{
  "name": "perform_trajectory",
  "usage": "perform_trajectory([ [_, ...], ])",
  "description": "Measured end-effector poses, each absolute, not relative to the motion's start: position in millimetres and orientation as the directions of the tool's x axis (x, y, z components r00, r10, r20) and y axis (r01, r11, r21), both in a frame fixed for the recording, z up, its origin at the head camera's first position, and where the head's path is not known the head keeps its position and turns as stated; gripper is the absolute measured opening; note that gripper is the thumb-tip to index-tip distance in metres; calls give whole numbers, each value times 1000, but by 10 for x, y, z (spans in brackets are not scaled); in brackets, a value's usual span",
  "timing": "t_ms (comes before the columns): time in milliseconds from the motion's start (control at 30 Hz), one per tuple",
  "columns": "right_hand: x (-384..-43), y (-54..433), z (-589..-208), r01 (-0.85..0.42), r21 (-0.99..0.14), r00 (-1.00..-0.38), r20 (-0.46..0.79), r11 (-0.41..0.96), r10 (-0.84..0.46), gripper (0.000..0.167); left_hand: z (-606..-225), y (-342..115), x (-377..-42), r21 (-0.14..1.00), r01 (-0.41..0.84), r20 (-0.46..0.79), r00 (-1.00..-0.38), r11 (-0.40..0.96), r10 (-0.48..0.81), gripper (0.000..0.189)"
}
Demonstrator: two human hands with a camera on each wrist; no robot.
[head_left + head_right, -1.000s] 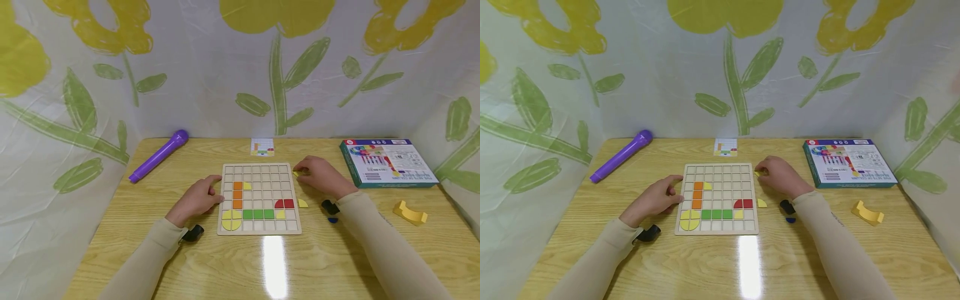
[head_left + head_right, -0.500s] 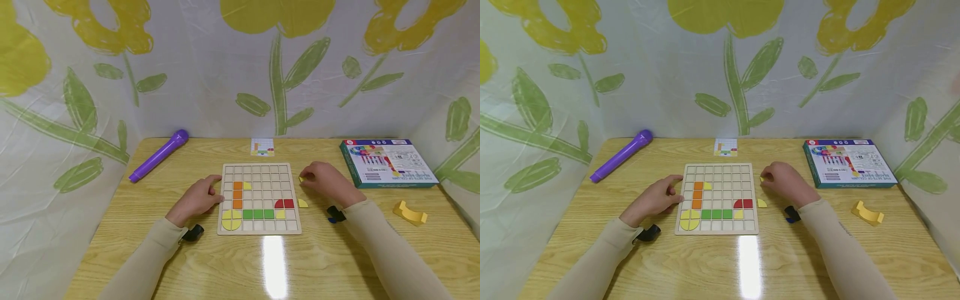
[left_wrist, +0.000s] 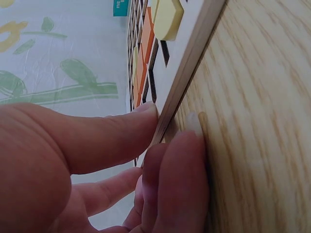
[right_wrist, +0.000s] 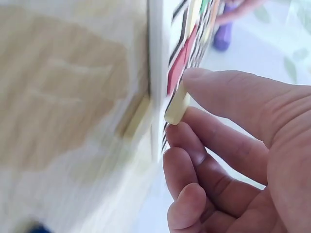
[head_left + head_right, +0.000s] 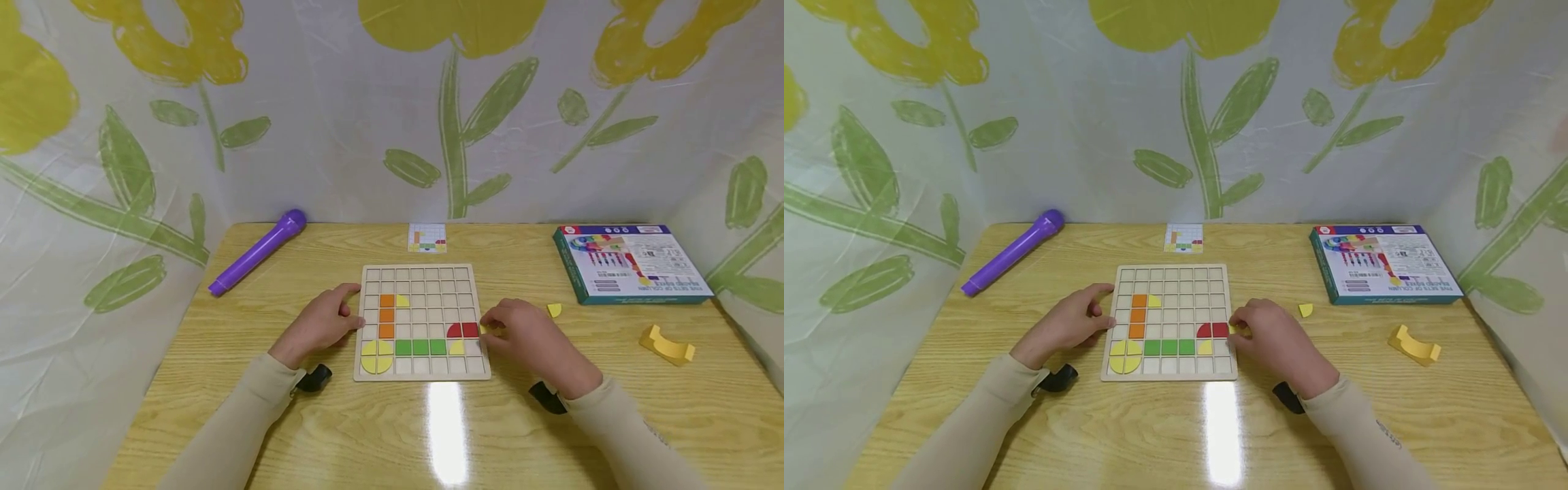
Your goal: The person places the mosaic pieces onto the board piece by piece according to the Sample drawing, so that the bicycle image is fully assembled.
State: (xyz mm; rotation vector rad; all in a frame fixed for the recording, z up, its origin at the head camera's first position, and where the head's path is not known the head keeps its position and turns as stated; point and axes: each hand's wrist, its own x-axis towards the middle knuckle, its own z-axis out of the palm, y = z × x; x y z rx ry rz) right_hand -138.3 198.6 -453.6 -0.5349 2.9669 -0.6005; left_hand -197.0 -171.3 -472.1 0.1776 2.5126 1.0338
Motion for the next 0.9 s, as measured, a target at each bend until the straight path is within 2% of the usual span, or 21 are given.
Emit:
perform_trajectory([
  [300, -1241, 1808, -4579, -353, -365, -926, 2, 862, -378, 20, -4722, -1717, -1969, 696, -21, -317, -906, 718, 281, 71],
  [900, -1224, 1745, -4636, -375, -355, -921, 38, 856, -387, 17, -4706, -1725, -1968, 695, 5, -296, -909, 719, 292, 69],
])
